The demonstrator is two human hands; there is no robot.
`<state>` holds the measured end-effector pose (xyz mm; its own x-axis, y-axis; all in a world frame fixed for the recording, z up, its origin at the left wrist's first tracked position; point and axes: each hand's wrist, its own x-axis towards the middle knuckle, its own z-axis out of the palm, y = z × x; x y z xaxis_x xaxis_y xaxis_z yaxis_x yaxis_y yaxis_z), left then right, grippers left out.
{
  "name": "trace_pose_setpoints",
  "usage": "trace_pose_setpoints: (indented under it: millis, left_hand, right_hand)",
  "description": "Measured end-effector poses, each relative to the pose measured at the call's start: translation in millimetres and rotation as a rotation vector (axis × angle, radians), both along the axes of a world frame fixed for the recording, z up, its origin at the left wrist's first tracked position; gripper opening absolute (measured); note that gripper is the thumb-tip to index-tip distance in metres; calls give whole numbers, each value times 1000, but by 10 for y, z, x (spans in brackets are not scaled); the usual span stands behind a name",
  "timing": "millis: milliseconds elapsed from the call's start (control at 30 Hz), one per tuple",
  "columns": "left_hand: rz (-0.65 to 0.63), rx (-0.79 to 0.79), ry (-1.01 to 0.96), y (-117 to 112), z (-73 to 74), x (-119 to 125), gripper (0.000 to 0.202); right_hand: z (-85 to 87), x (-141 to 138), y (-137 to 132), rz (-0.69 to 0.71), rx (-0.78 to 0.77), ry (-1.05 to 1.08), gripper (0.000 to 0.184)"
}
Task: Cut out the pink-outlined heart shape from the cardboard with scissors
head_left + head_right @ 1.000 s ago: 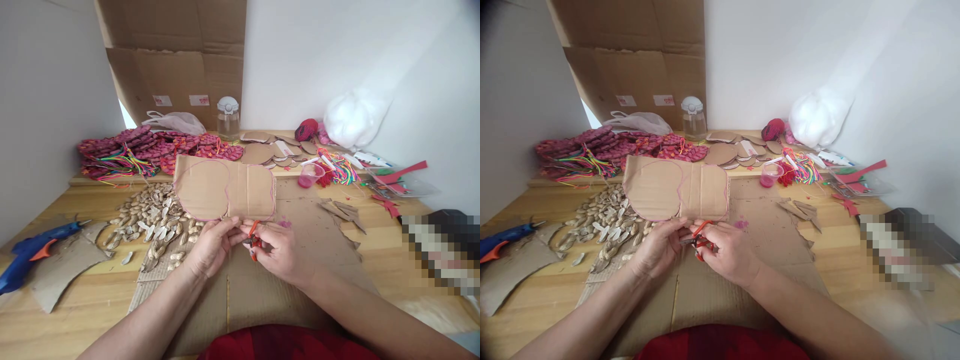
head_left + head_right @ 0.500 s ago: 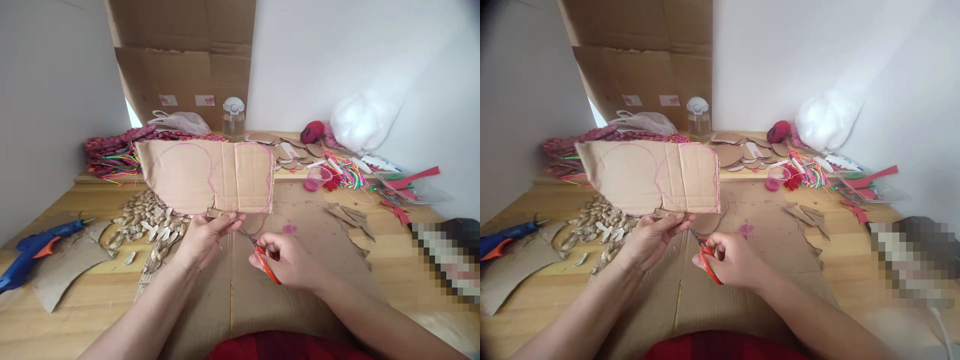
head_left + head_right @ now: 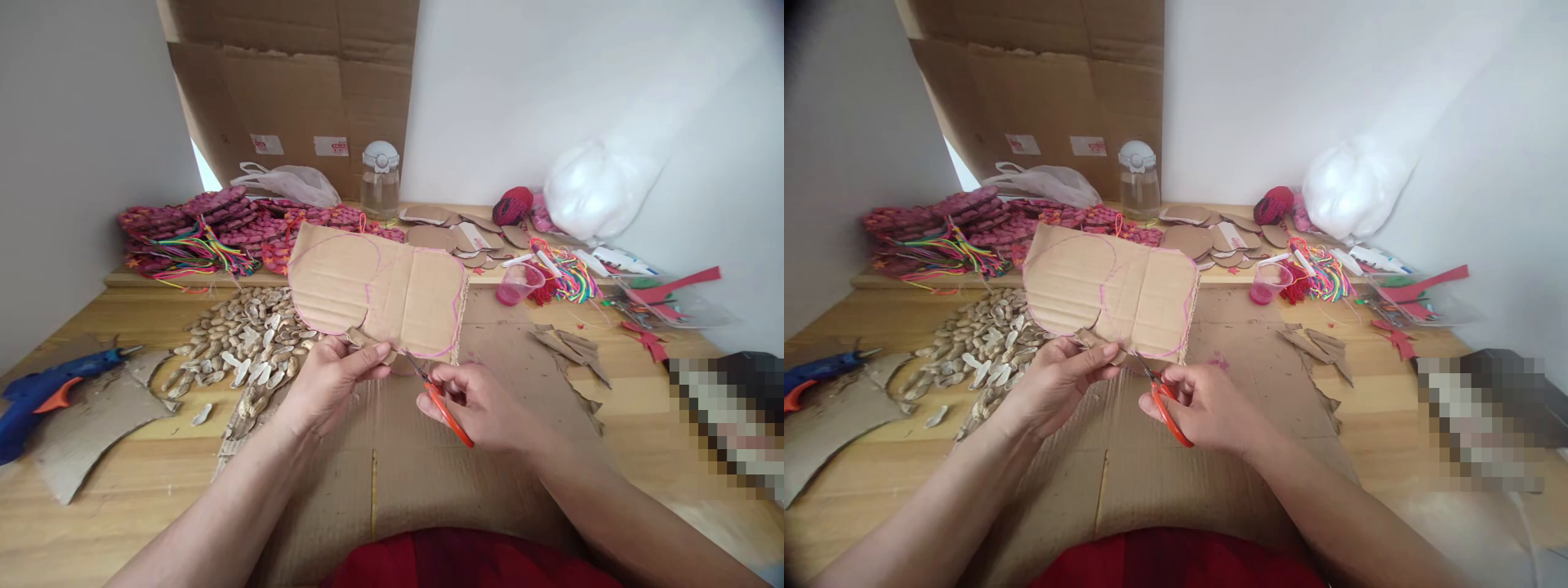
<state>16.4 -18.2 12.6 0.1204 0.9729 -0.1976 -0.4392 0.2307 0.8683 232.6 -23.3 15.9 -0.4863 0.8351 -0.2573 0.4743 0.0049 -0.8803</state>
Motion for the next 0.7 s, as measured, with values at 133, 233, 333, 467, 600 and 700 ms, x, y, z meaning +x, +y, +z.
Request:
trace_pose_setpoints:
  millis: [133,233,333,467,600,700]
  left_hand:
    - [-21,-19,20,-2,10,-18,19]
    - [-35,-18,33,-1,24,-26,19]
    - [-60,-9,44,1,40,-24,20]
    - [-85,3,55,5,42,-19,23]
    - [-100,5,65,7,31,-24,22]
    - [-96,-3,70,6,32,-30,20]
  right_hand:
    - [44,5,7,27,-87,48,38]
    - [34,18,13,43,-98,44,37]
    - [12,33,11,50,-81,40,37]
    - [19,43,-2,55,-101,46,35]
    - [64,31,-7,61,-144,59,40]
    - [91,19,-4,86,-166,111,47]
